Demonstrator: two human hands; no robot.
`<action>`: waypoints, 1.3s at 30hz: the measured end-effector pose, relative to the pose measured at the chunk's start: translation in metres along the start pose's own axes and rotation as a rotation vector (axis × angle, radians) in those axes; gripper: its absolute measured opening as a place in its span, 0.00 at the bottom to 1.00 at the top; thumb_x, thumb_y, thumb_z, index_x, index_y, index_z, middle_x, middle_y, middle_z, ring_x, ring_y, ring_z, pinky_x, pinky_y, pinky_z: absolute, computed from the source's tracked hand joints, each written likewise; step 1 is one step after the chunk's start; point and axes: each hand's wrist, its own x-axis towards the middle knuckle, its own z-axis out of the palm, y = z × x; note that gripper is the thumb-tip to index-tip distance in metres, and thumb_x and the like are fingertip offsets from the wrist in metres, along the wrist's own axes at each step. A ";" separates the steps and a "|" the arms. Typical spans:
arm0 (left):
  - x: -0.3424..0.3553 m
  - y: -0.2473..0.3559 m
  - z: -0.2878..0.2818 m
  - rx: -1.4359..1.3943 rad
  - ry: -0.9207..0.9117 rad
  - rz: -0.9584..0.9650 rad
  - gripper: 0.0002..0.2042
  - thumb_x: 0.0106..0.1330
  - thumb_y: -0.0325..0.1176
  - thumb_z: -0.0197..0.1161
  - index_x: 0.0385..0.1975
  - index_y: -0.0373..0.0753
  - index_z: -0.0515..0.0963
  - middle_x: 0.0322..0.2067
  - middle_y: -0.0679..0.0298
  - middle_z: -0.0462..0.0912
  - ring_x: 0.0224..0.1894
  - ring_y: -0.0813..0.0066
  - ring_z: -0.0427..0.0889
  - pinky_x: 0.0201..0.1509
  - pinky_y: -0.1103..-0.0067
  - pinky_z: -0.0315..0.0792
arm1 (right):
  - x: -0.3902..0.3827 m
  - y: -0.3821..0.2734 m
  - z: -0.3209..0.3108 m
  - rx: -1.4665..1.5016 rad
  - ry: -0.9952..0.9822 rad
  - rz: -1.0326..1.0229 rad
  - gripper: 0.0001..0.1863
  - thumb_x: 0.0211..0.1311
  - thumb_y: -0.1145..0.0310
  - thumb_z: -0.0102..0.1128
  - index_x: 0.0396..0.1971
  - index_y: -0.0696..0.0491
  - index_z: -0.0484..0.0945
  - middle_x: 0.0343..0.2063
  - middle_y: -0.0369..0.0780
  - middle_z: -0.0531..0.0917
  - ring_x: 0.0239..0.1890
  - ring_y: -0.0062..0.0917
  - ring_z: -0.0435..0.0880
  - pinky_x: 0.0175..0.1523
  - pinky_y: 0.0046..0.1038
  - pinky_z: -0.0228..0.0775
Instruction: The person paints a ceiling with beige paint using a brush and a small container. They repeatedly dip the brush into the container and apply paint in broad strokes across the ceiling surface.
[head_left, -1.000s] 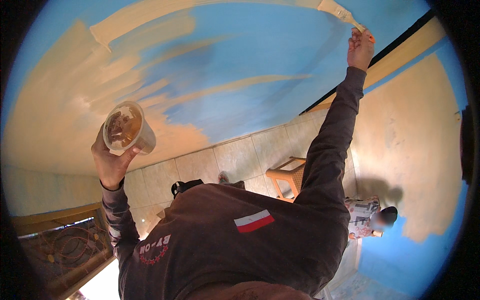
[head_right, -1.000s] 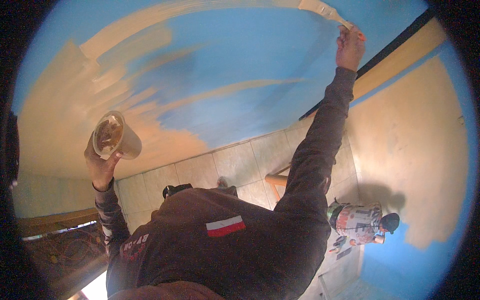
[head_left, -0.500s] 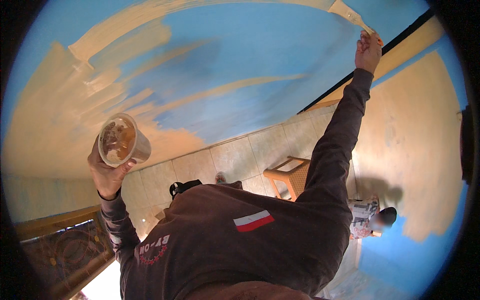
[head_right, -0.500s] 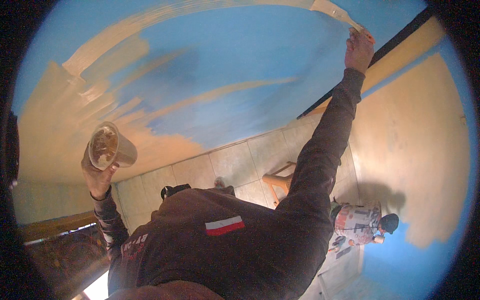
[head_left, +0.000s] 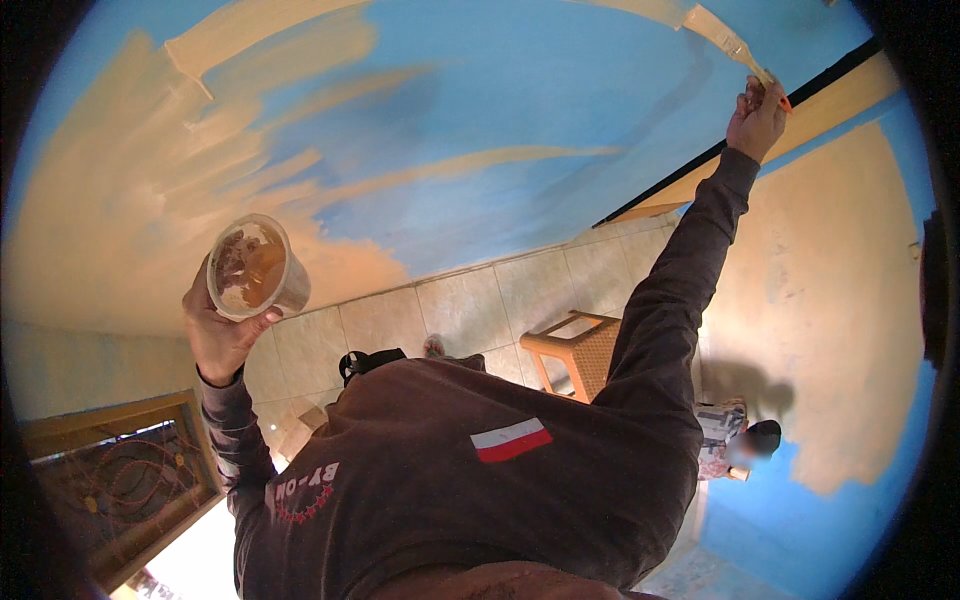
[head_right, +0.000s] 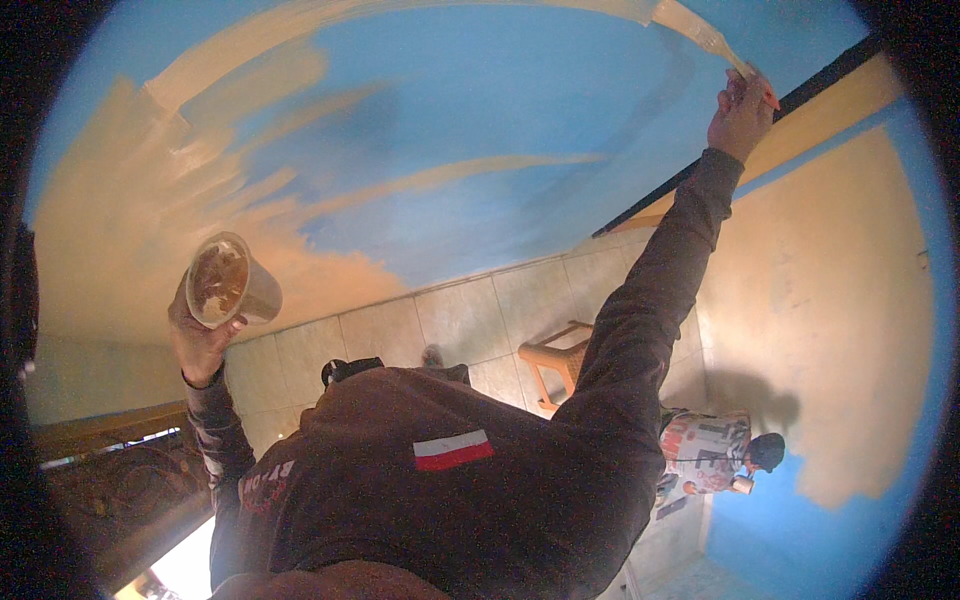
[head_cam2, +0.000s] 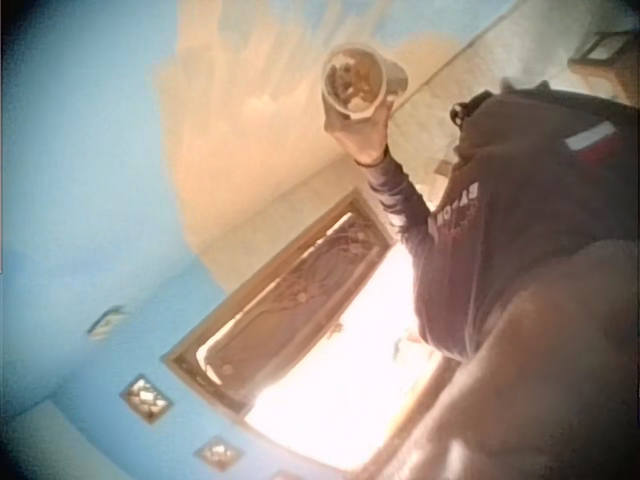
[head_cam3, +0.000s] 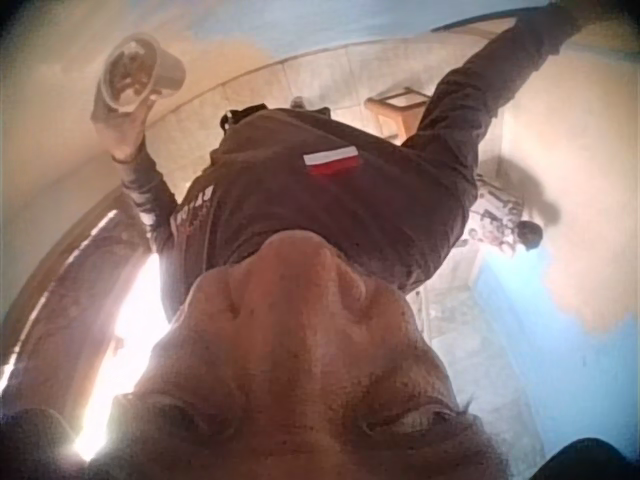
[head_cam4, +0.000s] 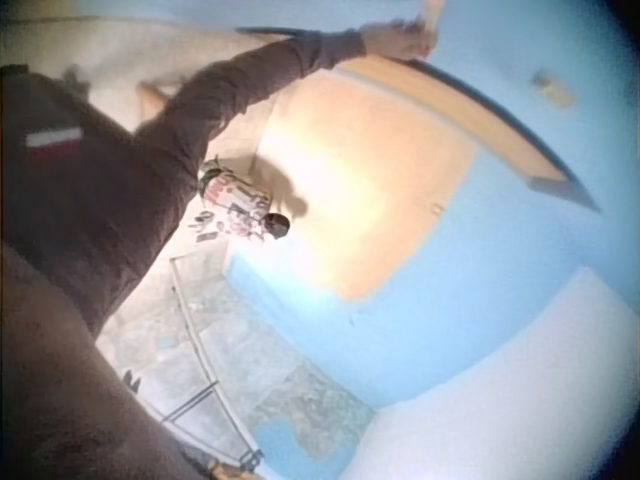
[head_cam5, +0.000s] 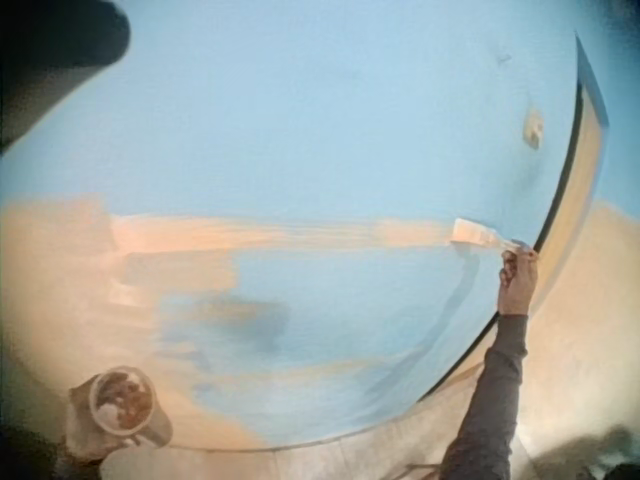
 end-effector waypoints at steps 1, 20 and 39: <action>-0.003 -0.006 -0.002 -0.005 -0.010 0.001 0.46 0.40 0.53 0.84 0.56 0.28 0.73 0.47 0.55 0.83 0.51 0.66 0.83 0.55 0.71 0.77 | -0.007 0.002 -0.001 -0.020 0.019 0.008 0.16 0.73 0.60 0.54 0.46 0.58 0.78 0.33 0.41 0.84 0.26 0.13 0.72 0.27 0.16 0.59; -0.053 -0.084 -0.027 -0.064 -0.103 -0.017 0.45 0.38 0.45 0.87 0.57 0.30 0.73 0.48 0.55 0.84 0.52 0.68 0.82 0.57 0.71 0.75 | -0.236 0.012 0.147 0.223 -0.035 0.057 0.18 0.72 0.62 0.55 0.49 0.63 0.76 0.30 0.43 0.84 0.25 0.13 0.75 0.24 0.15 0.59; -0.059 -0.120 -0.019 -0.065 -0.042 -0.151 0.46 0.39 0.51 0.85 0.57 0.28 0.73 0.49 0.54 0.84 0.52 0.67 0.82 0.56 0.70 0.77 | -0.304 0.068 0.345 0.195 -0.290 -0.232 0.09 0.72 0.72 0.57 0.41 0.62 0.82 0.30 0.37 0.85 0.29 0.15 0.80 0.34 0.19 0.70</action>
